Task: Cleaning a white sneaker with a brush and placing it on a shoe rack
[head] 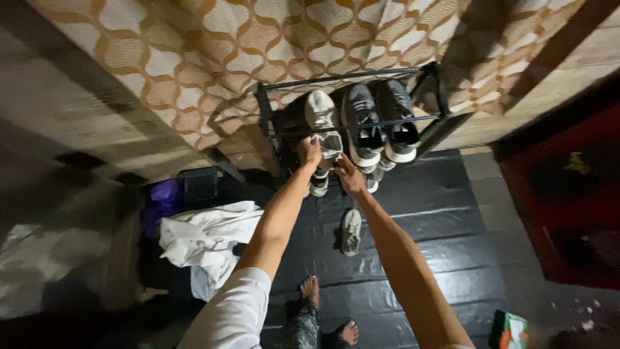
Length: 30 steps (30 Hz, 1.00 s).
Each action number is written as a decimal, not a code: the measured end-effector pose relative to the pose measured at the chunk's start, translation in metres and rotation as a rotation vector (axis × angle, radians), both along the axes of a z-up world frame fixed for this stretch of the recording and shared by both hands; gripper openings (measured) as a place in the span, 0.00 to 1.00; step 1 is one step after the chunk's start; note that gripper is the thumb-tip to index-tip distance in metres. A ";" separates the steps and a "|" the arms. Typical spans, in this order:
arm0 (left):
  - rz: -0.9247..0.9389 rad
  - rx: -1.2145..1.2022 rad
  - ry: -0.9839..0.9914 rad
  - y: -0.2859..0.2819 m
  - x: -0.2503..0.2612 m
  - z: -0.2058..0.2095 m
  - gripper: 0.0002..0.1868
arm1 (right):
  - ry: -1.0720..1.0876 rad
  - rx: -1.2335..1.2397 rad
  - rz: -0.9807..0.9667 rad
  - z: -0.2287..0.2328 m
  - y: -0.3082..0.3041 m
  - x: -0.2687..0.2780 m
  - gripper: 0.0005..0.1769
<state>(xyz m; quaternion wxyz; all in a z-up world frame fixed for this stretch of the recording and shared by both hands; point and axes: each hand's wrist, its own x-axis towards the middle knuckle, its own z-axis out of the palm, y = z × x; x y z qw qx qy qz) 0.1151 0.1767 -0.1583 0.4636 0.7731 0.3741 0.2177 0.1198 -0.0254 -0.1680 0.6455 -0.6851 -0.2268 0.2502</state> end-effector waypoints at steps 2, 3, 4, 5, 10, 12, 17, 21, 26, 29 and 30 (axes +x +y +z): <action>0.009 0.133 0.021 -0.004 0.002 -0.004 0.20 | -0.225 -0.216 -0.026 0.005 -0.008 -0.001 0.34; 0.005 0.130 0.012 -0.002 0.002 -0.002 0.20 | -0.233 -0.219 -0.030 -0.002 -0.007 0.002 0.34; -0.056 0.099 0.021 -0.001 0.002 0.001 0.21 | -0.220 -0.204 -0.038 -0.008 -0.007 0.004 0.34; -0.116 0.070 0.034 0.002 -0.003 0.003 0.22 | -0.204 -0.186 -0.043 -0.015 -0.005 0.003 0.34; -0.154 0.242 -0.103 -0.009 -0.043 0.032 0.21 | -0.272 -0.025 0.015 0.018 -0.023 -0.009 0.36; -0.136 0.381 -0.252 -0.020 -0.082 0.052 0.20 | -0.271 0.154 0.048 0.049 -0.040 -0.025 0.36; -0.409 -0.087 0.148 -0.068 -0.187 0.050 0.13 | -0.106 -0.460 -0.257 0.067 -0.143 -0.062 0.38; -0.374 -0.294 0.237 -0.120 -0.215 0.024 0.11 | -0.282 -0.578 -0.326 0.072 -0.223 -0.080 0.39; -0.700 0.257 0.001 -0.188 -0.233 0.103 0.15 | -0.387 -0.628 -0.414 0.062 -0.310 -0.091 0.37; -0.711 0.396 0.116 -0.220 -0.223 0.153 0.08 | -0.354 -0.585 -0.463 0.102 -0.333 -0.104 0.36; -0.721 0.395 0.120 -0.227 -0.222 0.143 0.08 | -0.346 -0.588 -0.470 0.101 -0.341 -0.109 0.36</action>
